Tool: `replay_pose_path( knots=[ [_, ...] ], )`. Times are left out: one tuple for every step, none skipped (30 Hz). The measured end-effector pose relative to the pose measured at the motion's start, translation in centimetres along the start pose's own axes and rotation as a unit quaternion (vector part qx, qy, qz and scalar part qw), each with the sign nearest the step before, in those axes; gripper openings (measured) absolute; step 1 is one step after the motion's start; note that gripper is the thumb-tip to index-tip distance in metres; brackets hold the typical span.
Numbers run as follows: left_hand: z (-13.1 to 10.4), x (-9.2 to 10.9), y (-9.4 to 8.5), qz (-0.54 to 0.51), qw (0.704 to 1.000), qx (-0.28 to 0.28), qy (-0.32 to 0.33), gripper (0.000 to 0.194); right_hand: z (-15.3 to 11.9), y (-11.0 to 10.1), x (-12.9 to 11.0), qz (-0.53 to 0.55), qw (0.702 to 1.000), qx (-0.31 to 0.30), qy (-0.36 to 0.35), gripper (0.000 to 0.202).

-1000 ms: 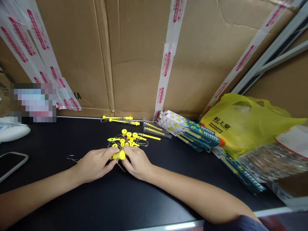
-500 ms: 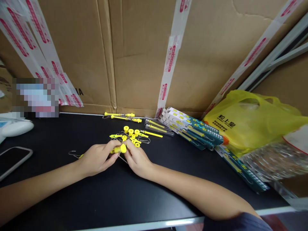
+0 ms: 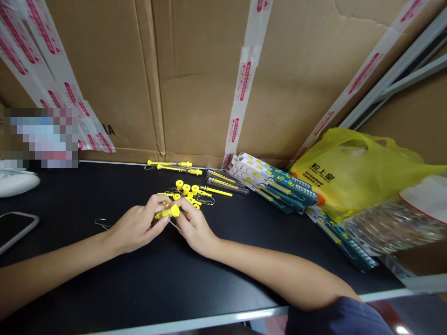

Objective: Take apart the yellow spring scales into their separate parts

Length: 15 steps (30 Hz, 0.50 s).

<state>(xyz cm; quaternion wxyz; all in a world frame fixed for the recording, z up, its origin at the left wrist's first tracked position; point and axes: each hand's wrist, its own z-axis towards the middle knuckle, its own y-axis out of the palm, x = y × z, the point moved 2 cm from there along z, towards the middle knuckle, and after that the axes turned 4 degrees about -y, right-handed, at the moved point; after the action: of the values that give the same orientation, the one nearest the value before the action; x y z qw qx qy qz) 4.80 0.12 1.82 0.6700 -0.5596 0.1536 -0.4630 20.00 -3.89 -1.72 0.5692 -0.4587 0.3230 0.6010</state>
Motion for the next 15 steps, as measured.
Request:
replay_pose_path(
  knots=[
    [0.0, 0.01, -0.01, 0.003, 1.0, 0.0, 0.002, 0.031, 0.06, 0.03, 0.01, 0.015, 1.0, 0.001, 0.003, 0.022],
    [0.01, 0.02, -0.01, 0.008, 1.0, 0.001, 0.005, 0.032, 0.13, 0.06, 0.02, 0.031, 1.0, 0.002, 0.005, 0.022],
    [0.01, 0.02, -0.01, 0.013, 1.0, 0.002, 0.008, 0.033, 0.2, 0.09, 0.04, 0.046, 0.999, 0.003, 0.007, 0.022],
    [0.02, 0.01, -0.01, 0.018, 1.0, 0.004, 0.013, 0.033, 0.28, 0.1, 0.06, 0.06, 0.998, 0.003, 0.01, 0.023],
    [0.04, 0.0, 0.01, 0.024, 1.0, 0.006, 0.017, 0.032, 0.36, 0.11, 0.09, 0.074, 0.997, 0.003, 0.013, 0.023],
    [0.05, -0.03, 0.04, 0.03, 0.999, 0.008, 0.023, 0.033, 0.44, 0.12, 0.13, 0.085, 0.996, 0.001, 0.017, 0.023],
    [0.06, -0.07, 0.07, 0.035, 0.999, 0.011, 0.03, 0.033, 0.51, 0.11, 0.18, 0.093, 0.995, -0.001, 0.022, 0.024],
    [0.07, -0.11, 0.11, 0.038, 0.998, 0.013, 0.038, 0.035, 0.58, 0.08, 0.23, 0.1, 0.995, -0.002, 0.028, 0.024],
    [0.08, -0.16, 0.15, 0.04, 0.998, 0.015, 0.046, 0.036, 0.64, 0.04, 0.29, 0.104, 0.994, -0.004, 0.033, 0.024],
    [0.07, -0.21, 0.18, 0.041, 0.998, 0.017, 0.053, 0.037, 0.69, -0.02, 0.35, 0.107, 0.994, -0.006, 0.038, 0.024],
    [0.07, -0.27, 0.2, 0.041, 0.997, 0.019, 0.057, 0.039, 0.74, -0.09, 0.41, 0.107, 0.993, -0.007, 0.041, 0.024],
    [0.06, -0.34, 0.22, 0.041, 0.997, 0.02, 0.061, 0.04, 0.78, -0.17, 0.45, 0.104, 0.994, -0.008, 0.042, 0.024],
    [0.06, -0.4, 0.22, 0.042, 0.997, 0.02, 0.062, 0.04, 0.82, -0.26, 0.49, 0.097, 0.994, -0.009, 0.041, 0.025],
    [0.06, -0.46, 0.22, 0.045, 0.997, 0.019, 0.062, 0.041, 0.85, -0.35, 0.53, 0.084, 0.996, -0.011, 0.041, 0.026],
    [0.07, -0.52, 0.21, 0.048, 0.997, 0.018, 0.062, 0.041, 0.86, -0.43, 0.57, 0.067, 0.997, -0.014, 0.043, 0.026]
  ],
)
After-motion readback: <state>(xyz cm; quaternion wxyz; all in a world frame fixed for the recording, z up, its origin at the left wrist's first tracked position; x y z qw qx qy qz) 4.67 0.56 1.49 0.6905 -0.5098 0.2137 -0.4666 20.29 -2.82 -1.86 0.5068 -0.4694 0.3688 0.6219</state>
